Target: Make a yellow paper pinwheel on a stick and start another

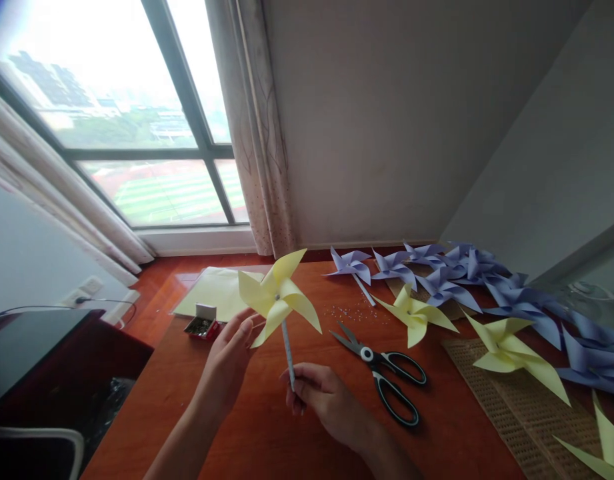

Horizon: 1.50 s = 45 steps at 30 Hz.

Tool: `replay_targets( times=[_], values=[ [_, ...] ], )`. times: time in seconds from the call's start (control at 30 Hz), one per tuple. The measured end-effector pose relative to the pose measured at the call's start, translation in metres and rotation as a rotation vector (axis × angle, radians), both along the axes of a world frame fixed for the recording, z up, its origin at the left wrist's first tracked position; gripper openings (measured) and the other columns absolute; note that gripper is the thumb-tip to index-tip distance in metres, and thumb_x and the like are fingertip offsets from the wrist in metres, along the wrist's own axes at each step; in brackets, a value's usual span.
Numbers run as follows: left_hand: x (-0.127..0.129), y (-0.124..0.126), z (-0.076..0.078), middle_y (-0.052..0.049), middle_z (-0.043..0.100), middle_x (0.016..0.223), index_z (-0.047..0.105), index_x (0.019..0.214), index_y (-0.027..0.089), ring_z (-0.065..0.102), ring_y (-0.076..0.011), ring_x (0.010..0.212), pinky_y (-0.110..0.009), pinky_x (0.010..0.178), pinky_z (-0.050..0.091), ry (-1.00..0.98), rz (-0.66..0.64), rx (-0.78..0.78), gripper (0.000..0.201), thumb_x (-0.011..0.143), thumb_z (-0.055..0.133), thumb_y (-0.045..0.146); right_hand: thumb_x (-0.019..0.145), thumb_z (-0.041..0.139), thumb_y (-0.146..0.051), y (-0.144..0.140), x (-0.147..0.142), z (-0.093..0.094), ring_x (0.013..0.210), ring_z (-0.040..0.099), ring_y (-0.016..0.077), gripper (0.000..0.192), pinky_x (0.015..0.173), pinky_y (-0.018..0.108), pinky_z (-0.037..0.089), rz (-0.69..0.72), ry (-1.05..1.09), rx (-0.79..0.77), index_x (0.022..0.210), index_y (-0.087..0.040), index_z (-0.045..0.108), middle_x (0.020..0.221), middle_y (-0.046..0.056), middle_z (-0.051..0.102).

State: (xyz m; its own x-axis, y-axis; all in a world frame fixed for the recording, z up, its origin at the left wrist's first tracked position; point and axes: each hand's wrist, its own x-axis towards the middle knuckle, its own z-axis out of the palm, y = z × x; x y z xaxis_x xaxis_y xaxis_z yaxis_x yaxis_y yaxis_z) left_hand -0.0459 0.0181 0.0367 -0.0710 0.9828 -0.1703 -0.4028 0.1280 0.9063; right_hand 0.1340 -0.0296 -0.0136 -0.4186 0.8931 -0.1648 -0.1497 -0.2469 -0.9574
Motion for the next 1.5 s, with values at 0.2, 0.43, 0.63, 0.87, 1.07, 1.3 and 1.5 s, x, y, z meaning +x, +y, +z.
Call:
replay_targets(
  times=[0.2, 0.43, 0.63, 0.87, 1.07, 1.3, 1.5],
  values=[
    [-0.001, 0.0, 0.001, -0.005, 0.075, 0.093, 0.071, 0.102, 0.015, 0.07, -0.0203, 0.09, -0.03, 0.084, 0.054, -0.071, -0.078, -0.046, 0.04, 0.073, 0.083, 0.04, 0.089, 0.065, -0.055, -0.001, 0.001, 0.0, 0.069, 0.057, 0.0149, 0.04, 0.069, 0.029, 0.045, 0.064, -0.039, 0.005, 0.097, -0.017, 0.071, 0.076, 0.002, 0.065],
    [-0.017, 0.007, -0.006, -0.002, 0.071, 0.077, 0.069, 0.089, 0.013, 0.065, -0.0122, 0.069, -0.021, 0.064, 0.049, -0.061, -0.044, -0.087, 0.037, 0.068, 0.088, 0.038, 0.09, 0.063, -0.055, -0.002, 0.002, 0.003, 0.069, 0.056, 0.0139, 0.042, 0.069, 0.029, 0.044, 0.139, -0.089, 0.02, 0.099, -0.016, 0.072, 0.077, 0.002, 0.065],
    [-0.03, 0.008, -0.003, -0.004, 0.072, 0.076, 0.071, 0.087, 0.012, 0.067, -0.015, 0.07, -0.021, 0.062, 0.048, 0.019, -0.089, -0.109, 0.042, 0.062, 0.091, 0.04, 0.092, 0.063, -0.052, -0.003, 0.005, 0.003, 0.07, 0.055, 0.0132, 0.038, 0.07, 0.028, 0.043, 0.168, -0.074, 0.024, 0.096, -0.015, 0.072, 0.077, 0.002, 0.064],
    [-0.045, 0.011, -0.002, -0.013, 0.078, 0.095, 0.075, 0.1, 0.011, 0.073, -0.0253, 0.092, -0.023, 0.067, 0.051, 0.088, -0.234, -0.042, 0.047, 0.066, 0.089, 0.04, 0.089, 0.064, -0.056, -0.005, 0.006, 0.007, 0.069, 0.055, 0.0137, 0.044, 0.068, 0.028, 0.044, 0.162, -0.067, 0.003, 0.103, -0.015, 0.072, 0.076, 0.002, 0.063],
    [-0.047, 0.013, -0.007, -0.013, 0.078, 0.099, 0.073, 0.113, 0.012, 0.073, -0.0299, 0.101, -0.032, 0.082, 0.058, 0.004, -0.273, -0.006, 0.055, 0.067, 0.089, 0.036, 0.092, 0.063, -0.047, -0.005, 0.007, 0.005, 0.069, 0.054, 0.0121, 0.035, 0.069, 0.027, 0.043, 0.215, -0.034, 0.011, 0.104, -0.014, 0.071, 0.077, 0.001, 0.063],
    [-0.038, 0.016, -0.007, -0.011, 0.079, 0.096, 0.071, 0.119, 0.014, 0.074, -0.0279, 0.098, -0.032, 0.088, 0.058, -0.085, -0.214, 0.013, 0.061, 0.064, 0.092, 0.033, 0.093, 0.063, -0.04, -0.005, 0.007, 0.003, 0.072, 0.054, 0.0121, 0.031, 0.07, 0.026, 0.042, 0.248, -0.043, 0.004, 0.106, -0.013, 0.071, 0.079, 0.001, 0.063],
    [-0.036, 0.016, -0.006, -0.009, 0.079, 0.094, 0.074, 0.111, 0.014, 0.074, -0.0246, 0.099, -0.025, 0.083, 0.058, -0.072, -0.182, -0.018, 0.054, 0.062, 0.093, 0.026, 0.096, 0.059, -0.036, -0.005, 0.007, 0.005, 0.071, 0.053, 0.0123, 0.028, 0.068, 0.026, 0.042, 0.255, -0.102, 0.05, 0.106, -0.013, 0.071, 0.079, 0.001, 0.061]
  ],
)
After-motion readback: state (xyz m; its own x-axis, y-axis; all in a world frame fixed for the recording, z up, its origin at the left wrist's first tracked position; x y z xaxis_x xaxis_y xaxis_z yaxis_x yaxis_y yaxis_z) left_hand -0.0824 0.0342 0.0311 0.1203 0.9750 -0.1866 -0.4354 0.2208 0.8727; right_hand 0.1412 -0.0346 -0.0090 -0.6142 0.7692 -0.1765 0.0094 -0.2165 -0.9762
